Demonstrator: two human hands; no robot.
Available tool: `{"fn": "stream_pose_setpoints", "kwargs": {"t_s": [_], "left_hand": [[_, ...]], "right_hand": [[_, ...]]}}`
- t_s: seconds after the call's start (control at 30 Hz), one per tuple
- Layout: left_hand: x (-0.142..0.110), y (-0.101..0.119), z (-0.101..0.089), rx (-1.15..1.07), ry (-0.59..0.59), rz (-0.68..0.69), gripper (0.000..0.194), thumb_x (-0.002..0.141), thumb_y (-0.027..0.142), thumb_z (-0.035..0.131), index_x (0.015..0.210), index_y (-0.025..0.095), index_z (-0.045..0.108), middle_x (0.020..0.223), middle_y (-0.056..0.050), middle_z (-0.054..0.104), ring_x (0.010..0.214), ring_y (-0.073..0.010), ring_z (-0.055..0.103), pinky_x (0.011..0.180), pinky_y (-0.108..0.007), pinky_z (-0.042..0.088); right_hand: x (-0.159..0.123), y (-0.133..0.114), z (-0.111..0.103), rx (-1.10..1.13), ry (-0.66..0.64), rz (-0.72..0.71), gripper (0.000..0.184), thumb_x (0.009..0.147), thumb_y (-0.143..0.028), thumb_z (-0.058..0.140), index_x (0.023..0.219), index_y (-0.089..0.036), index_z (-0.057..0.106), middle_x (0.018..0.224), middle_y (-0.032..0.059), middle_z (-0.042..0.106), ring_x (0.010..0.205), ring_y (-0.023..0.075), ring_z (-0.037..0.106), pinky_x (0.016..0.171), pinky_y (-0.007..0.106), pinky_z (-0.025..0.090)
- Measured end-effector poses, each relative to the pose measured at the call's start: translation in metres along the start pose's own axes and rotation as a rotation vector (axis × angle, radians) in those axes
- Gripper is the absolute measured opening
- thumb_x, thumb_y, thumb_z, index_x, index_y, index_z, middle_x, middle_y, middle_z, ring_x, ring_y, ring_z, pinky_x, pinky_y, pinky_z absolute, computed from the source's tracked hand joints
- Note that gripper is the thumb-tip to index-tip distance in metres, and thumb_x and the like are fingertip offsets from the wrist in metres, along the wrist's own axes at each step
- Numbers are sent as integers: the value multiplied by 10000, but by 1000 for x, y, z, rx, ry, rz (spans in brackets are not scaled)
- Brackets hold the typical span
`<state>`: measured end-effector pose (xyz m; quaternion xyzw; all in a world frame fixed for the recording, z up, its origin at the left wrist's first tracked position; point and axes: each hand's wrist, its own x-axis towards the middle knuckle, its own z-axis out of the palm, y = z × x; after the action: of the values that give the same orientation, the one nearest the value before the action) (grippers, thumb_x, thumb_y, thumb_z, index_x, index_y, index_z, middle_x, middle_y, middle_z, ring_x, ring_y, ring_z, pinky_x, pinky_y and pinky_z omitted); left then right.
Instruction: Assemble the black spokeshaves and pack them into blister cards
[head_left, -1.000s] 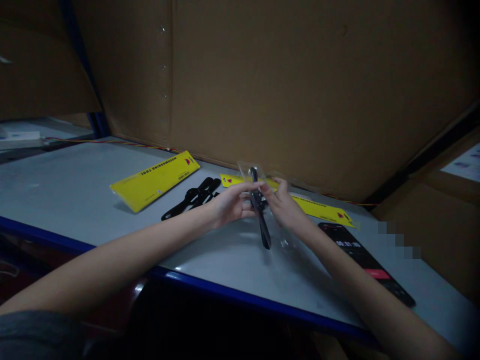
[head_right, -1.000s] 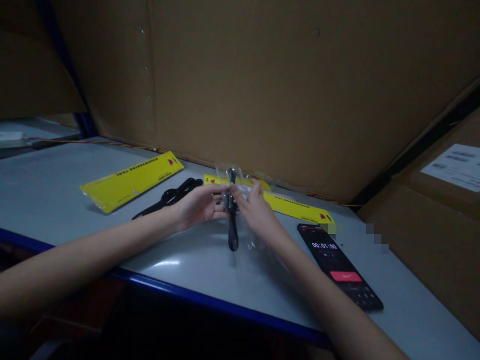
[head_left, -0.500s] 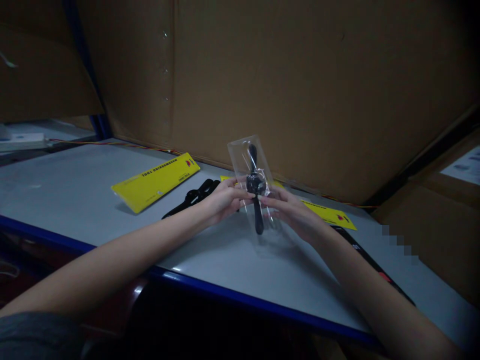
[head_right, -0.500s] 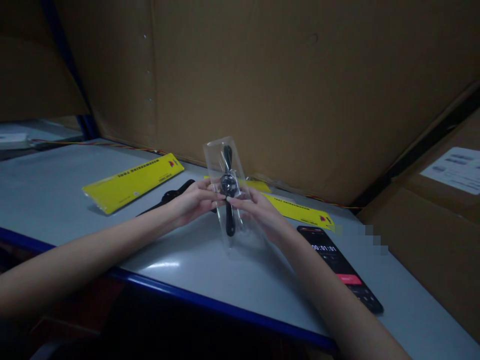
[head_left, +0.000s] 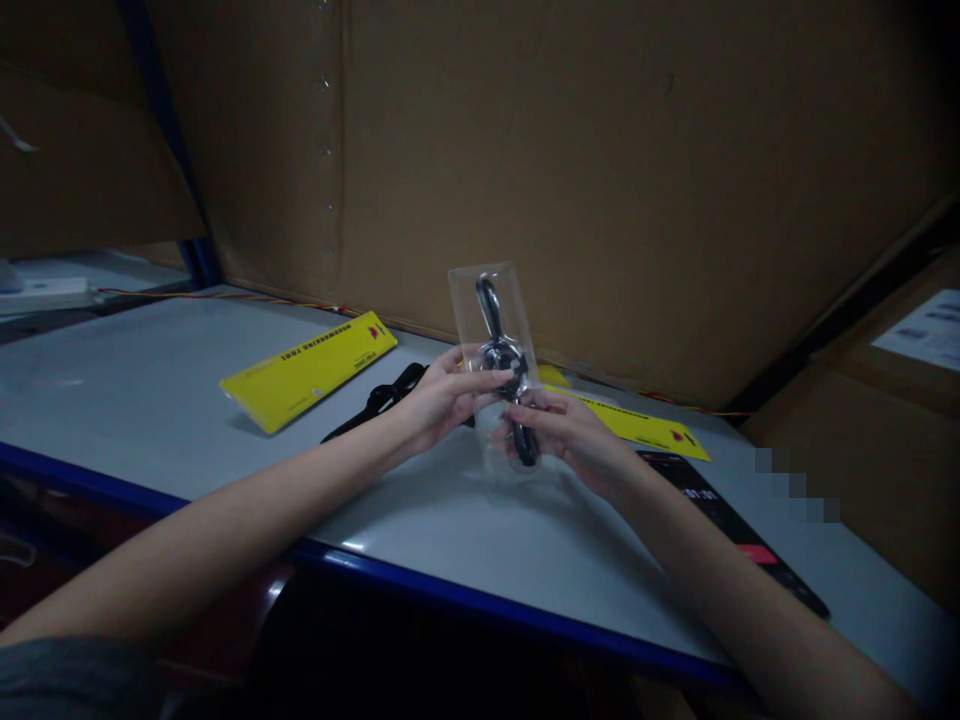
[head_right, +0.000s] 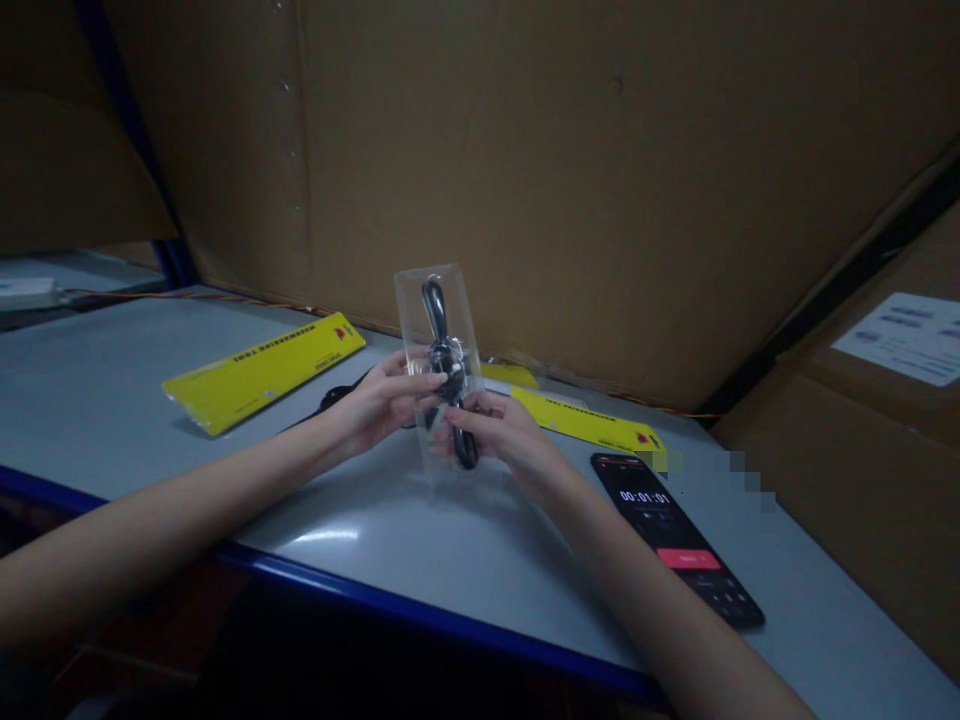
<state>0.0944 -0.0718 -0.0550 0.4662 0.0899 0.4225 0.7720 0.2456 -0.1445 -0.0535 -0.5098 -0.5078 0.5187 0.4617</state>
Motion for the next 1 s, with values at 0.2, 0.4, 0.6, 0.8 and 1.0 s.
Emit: {"fn": "stream_pose_setpoints", "kwargs": {"t_s": [0.2,0.4,0.6,0.8,1.0], "left_hand": [[1,6,0,76,-80,27,426,595,50,701,974,157,537,1012,-47,620,864,-150,607,806,-311,431],[2,6,0,95,1,3,385,602,118,738,936,136,546,929,-58,629,802,-138,609,809,-317,425],[6,10,-9,51,-17,-241,414,707,464,620,929,117,575,859,-89,626,753,-158,595,782,-329,428],[5,14,-15,-20,-162,-519,765,609,752,450,967,90,588,823,-136,640,829,-251,592,793,-394,424],[-1,12,-8,-23,-332,-639,965,496,825,435,1077,62,554,897,-152,649,929,-282,570,815,-400,422]], "right_hand": [[0,-3,1,30,0,-51,336,652,-368,694,905,-159,622,870,74,688,764,207,660,770,390,494],[-1,-4,2,-54,53,-77,336,695,-406,649,935,-189,560,864,67,679,694,182,651,636,331,507],[-2,-10,-16,-122,110,-161,293,707,-396,643,888,-218,497,792,22,660,669,178,652,575,299,504],[-7,-27,-57,-307,-138,-214,494,725,-318,647,1183,-217,491,766,31,665,628,156,638,605,298,510],[-20,-36,-100,-419,-183,-174,584,747,-294,617,1291,-235,412,716,14,649,568,153,609,557,307,506]]}}
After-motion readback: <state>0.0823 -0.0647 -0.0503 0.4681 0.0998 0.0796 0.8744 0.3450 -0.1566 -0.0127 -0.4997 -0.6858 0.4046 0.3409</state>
